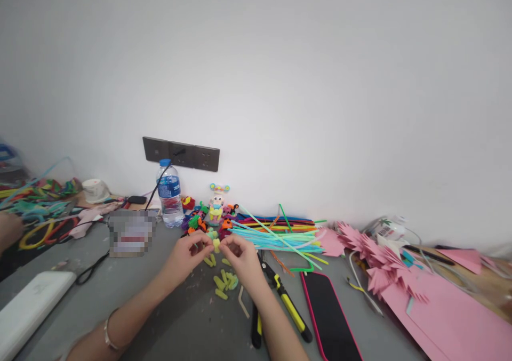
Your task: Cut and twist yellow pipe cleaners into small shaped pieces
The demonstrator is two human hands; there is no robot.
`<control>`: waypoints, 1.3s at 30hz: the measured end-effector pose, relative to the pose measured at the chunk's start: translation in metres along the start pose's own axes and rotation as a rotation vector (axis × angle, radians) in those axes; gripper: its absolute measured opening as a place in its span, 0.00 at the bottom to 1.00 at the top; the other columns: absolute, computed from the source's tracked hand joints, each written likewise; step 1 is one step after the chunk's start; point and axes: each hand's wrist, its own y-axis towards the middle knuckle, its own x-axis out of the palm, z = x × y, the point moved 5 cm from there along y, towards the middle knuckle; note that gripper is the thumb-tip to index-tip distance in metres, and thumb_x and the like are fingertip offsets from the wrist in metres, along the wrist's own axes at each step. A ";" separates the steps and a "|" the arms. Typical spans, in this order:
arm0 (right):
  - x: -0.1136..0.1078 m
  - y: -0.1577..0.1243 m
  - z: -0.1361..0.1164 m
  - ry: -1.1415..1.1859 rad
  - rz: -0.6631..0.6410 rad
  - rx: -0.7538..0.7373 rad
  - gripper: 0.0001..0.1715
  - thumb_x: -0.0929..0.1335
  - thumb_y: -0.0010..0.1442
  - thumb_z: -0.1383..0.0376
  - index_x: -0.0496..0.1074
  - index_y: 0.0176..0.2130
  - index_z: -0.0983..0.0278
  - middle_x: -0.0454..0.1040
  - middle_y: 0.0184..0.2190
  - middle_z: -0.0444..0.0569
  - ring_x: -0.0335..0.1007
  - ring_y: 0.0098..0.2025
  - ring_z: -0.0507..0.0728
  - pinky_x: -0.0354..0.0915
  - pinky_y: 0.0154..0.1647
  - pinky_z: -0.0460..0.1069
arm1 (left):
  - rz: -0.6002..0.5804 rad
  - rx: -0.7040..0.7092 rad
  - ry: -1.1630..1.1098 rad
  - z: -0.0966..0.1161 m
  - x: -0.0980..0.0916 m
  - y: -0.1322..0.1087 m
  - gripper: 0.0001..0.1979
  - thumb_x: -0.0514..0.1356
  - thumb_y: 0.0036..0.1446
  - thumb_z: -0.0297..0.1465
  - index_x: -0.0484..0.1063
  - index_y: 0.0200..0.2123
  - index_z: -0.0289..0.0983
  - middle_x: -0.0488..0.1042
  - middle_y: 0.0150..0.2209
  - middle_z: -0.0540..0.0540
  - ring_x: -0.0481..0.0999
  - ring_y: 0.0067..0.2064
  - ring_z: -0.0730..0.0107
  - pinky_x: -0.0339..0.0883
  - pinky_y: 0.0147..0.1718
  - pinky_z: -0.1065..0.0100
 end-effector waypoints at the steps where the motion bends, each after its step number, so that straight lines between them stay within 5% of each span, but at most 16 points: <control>1: 0.000 0.000 0.000 -0.006 0.000 -0.003 0.15 0.69 0.56 0.56 0.71 0.27 0.64 0.66 0.22 0.43 0.58 0.23 0.51 0.56 0.24 0.45 | -0.001 0.001 0.000 0.000 0.000 0.000 0.07 0.59 0.56 0.31 0.73 0.27 0.37 0.69 0.26 0.51 0.67 0.27 0.72 0.58 0.26 0.73; 39: -0.002 -0.002 -0.014 -0.022 -0.040 -0.042 0.17 0.66 0.59 0.53 0.67 0.27 0.63 0.62 0.23 0.43 0.56 0.24 0.52 0.55 0.25 0.46 | 0.020 0.012 -0.027 0.006 0.001 -0.002 0.08 0.59 0.55 0.33 0.73 0.27 0.37 0.69 0.26 0.51 0.66 0.26 0.72 0.58 0.25 0.73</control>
